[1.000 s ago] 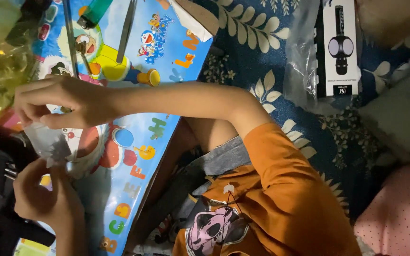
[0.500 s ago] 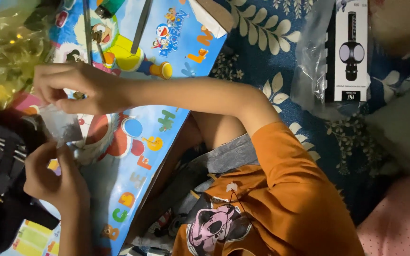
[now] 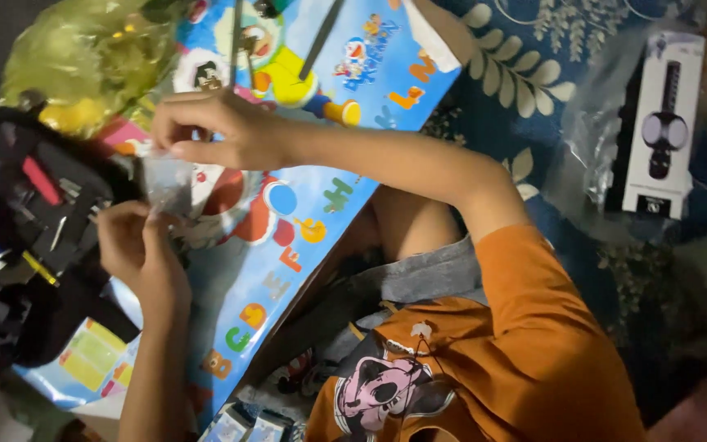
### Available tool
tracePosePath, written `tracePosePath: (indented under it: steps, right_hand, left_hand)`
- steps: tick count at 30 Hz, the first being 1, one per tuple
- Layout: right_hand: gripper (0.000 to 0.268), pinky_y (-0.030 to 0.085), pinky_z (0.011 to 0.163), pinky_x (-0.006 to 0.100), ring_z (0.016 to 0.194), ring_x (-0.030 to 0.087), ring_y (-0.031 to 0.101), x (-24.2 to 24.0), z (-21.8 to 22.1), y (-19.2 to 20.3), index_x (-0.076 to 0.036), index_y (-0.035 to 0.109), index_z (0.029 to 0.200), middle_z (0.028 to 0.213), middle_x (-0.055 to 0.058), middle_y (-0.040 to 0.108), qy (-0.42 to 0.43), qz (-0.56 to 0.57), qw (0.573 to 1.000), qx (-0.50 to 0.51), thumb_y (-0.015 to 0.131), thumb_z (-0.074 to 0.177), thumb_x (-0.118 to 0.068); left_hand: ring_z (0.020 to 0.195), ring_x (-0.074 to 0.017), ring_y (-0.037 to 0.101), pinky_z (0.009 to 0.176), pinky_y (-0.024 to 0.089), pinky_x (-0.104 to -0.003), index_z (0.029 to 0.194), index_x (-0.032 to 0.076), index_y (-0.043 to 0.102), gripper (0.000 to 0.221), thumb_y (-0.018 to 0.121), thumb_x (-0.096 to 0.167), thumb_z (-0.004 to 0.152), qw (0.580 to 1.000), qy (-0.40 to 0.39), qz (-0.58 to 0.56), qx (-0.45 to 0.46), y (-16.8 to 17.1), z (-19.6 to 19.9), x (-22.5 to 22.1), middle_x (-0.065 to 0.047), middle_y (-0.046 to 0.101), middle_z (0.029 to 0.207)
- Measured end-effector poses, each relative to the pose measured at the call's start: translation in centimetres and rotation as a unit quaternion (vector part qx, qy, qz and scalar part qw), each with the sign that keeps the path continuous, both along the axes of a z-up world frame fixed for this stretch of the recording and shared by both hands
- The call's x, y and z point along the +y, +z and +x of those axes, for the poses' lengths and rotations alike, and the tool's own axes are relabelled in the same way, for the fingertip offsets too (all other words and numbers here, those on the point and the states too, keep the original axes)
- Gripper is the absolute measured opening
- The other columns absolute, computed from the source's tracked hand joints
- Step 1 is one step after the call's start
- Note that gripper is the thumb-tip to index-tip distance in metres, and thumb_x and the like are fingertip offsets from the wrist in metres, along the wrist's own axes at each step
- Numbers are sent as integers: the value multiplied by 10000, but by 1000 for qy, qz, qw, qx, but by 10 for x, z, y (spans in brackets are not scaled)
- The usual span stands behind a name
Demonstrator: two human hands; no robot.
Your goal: Testing the internal mechanism and functionality of a watch using specialized repair tools.
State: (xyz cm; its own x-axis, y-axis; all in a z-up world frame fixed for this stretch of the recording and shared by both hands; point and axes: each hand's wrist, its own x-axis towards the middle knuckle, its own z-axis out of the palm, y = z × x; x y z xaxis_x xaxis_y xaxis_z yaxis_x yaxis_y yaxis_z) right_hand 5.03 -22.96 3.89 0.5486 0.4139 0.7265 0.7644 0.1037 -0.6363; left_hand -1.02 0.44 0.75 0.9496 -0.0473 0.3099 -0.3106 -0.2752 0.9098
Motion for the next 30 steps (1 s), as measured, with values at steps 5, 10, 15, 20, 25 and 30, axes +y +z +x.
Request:
tracePosePath:
  steps: [5,10,15,20,25,30]
  right_hand:
    - [238,465,910,408,1015,295,588,-3,-3,7,-11,521,954,1096,162,579,24,-42,999,-13,469,1110,-183]
    - [94,420,882,367,994,242,532,-7,-7,12,-30,556,992,1170,128,560,4,-81,996,34,543,1081,-57]
    - [88,423,889,381,1023,260,537,-5,-11,14,-19,554,941,1188,134,540,9,-116,991,61,559,1020,19]
    - [118,434,962,410,1120,284,541,0,-13,12,-24,535,900,1186,130,527,9,-141,988,69,547,1006,25]
    - [139,412,982,410,1135,284,545,1,-12,9,-37,532,864,1169,115,539,-10,-169,983,67,551,989,20]
    - [151,435,964,413,1118,284,556,3,-8,1,-43,572,847,1168,113,549,-14,-178,983,50,580,984,21]
  left_hand:
    - [737,-174,654,744,523,-283,1039,76,502,55,532,55,999,999,2,-37,6,0,4,0,-92,577,869]
    - [827,-109,592,765,464,-253,972,108,510,51,554,104,999,1000,5,-3,6,3,2,2,-18,591,914]
    - [1023,-268,662,841,494,-353,940,66,437,12,436,54,938,998,-39,-1,-51,17,0,-4,-208,690,1090]
    - [999,-235,617,829,455,-341,932,65,447,41,417,38,923,997,-30,-18,-63,13,2,-2,-157,647,1067]
    - [893,-205,573,790,435,-331,920,62,481,41,462,58,956,996,-35,4,-86,17,2,-2,-116,625,988]
    - [904,-203,587,782,450,-322,948,61,510,59,479,80,994,995,-29,-5,-90,18,1,-1,-113,613,996]
